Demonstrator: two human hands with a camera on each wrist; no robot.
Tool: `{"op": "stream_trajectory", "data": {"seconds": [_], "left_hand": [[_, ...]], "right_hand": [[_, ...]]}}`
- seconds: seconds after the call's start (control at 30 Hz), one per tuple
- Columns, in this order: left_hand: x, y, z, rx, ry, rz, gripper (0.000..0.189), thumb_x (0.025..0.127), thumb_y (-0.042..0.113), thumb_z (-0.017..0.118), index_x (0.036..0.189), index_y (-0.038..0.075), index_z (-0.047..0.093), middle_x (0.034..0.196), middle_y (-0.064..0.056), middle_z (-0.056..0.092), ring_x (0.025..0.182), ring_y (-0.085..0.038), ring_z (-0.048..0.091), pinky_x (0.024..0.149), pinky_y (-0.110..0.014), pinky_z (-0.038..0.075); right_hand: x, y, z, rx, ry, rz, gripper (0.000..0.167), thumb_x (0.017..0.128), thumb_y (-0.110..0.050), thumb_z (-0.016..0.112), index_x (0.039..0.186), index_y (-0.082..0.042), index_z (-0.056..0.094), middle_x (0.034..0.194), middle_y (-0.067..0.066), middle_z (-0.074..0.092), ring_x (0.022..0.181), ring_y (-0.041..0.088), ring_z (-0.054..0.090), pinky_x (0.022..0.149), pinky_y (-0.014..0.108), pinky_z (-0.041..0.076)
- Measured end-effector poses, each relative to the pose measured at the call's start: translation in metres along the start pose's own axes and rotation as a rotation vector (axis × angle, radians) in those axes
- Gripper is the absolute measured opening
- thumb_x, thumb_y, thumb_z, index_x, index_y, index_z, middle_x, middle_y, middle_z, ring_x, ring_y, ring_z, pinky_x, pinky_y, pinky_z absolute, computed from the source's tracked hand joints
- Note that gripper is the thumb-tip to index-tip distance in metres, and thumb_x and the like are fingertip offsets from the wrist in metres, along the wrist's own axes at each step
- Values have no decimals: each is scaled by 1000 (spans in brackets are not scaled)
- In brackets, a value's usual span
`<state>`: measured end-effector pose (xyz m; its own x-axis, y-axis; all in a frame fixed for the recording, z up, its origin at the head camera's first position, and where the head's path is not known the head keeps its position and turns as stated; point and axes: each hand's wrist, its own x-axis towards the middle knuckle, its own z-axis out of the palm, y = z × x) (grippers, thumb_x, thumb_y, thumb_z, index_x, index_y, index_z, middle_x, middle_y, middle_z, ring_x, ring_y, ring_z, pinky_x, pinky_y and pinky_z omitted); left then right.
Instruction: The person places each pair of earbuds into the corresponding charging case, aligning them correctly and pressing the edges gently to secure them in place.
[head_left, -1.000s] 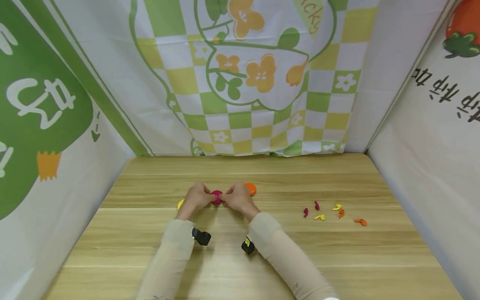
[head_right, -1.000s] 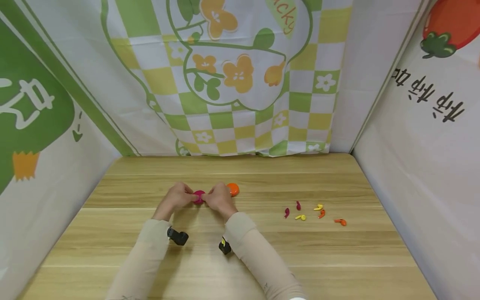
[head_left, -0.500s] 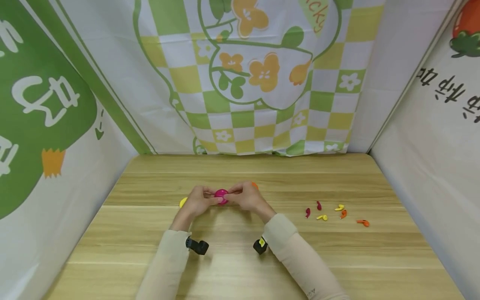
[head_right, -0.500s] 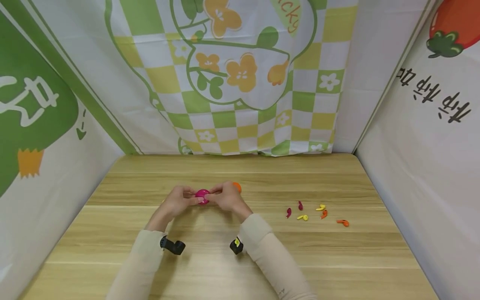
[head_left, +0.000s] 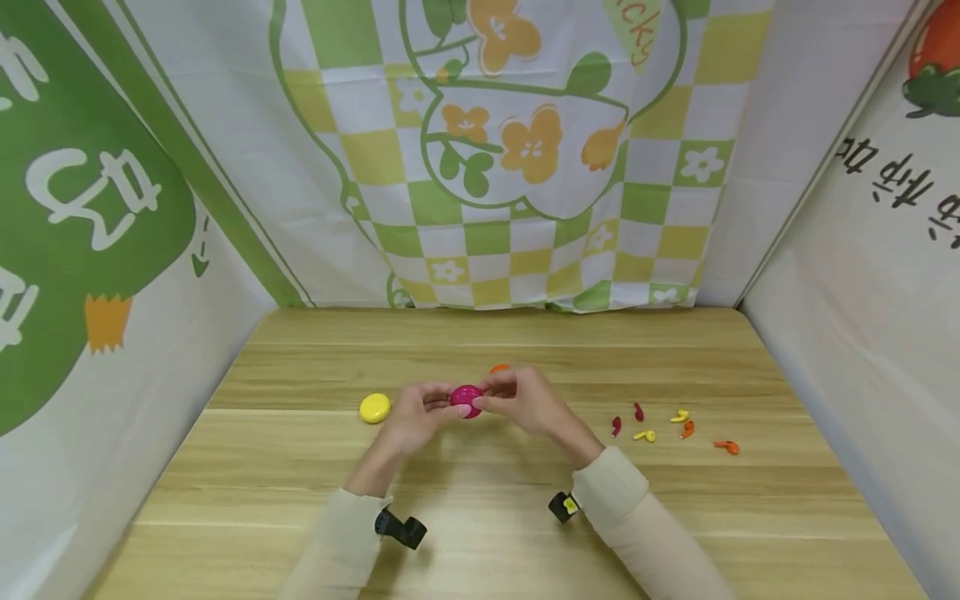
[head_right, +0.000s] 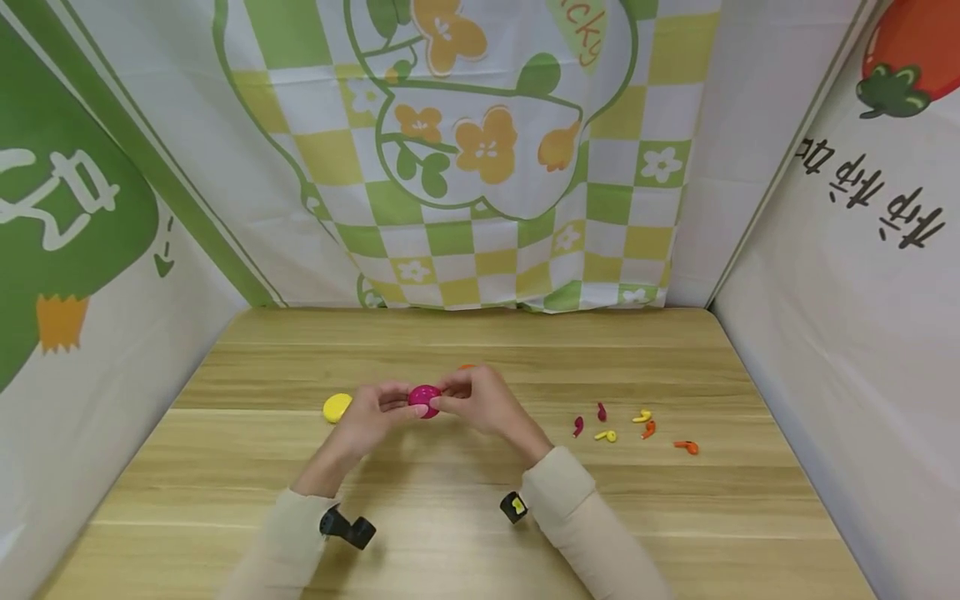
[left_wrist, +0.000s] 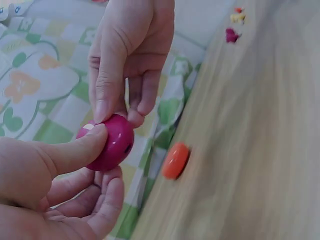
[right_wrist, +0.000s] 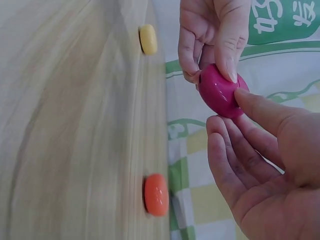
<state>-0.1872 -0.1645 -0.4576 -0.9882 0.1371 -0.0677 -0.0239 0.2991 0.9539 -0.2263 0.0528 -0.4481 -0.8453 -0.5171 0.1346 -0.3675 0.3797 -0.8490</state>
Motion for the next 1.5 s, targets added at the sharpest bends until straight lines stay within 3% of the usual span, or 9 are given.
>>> {"op": "stream_trajectory", "data": {"seconds": [0.2,0.4,0.67,1.13,1.37,1.5], "left_hand": [[-4,-2,18,-61,-24,56,26,95,10,80,118,-1,75,116,-17,77,97,-16,73,88,-24,61],[-7,-5,29,-85,-51,81,28,95,11,80,119,-1,74,118,-19,76,99,-17,73,88,-21,61],[-10,-10,36,-81,-63,81,29,97,15,78,121,-1,74,118,-19,75,101,-21,73,88,-20,60],[-11,-9,38,-79,-69,102,25,94,10,80,116,-2,75,117,-20,76,98,-21,73,85,-19,60],[-11,-7,41,-88,-77,122,26,91,7,83,115,-3,76,115,-22,76,95,-20,73,88,-19,61],[-12,-5,42,-102,-60,109,29,91,8,83,117,-3,76,115,-21,76,98,-22,74,89,-20,62]], "right_hand": [[-21,2,-11,27,10,8,14,95,-16,81,107,-10,81,94,3,78,84,11,69,77,22,60],[-35,9,-16,36,17,-21,10,95,-16,81,104,-11,81,95,4,79,83,13,71,77,23,62],[-38,16,-18,58,-2,-17,12,95,-16,81,107,-13,82,97,4,80,86,15,71,79,23,61],[-40,18,-19,93,-18,-33,15,95,-17,81,109,-11,83,99,7,82,85,21,72,75,24,61],[-40,21,-22,146,-10,15,22,99,-23,76,115,-9,82,109,11,82,93,23,77,85,44,66],[-41,20,-26,154,-4,29,25,101,-26,75,116,-8,82,109,12,82,92,27,78,85,48,65]]}}
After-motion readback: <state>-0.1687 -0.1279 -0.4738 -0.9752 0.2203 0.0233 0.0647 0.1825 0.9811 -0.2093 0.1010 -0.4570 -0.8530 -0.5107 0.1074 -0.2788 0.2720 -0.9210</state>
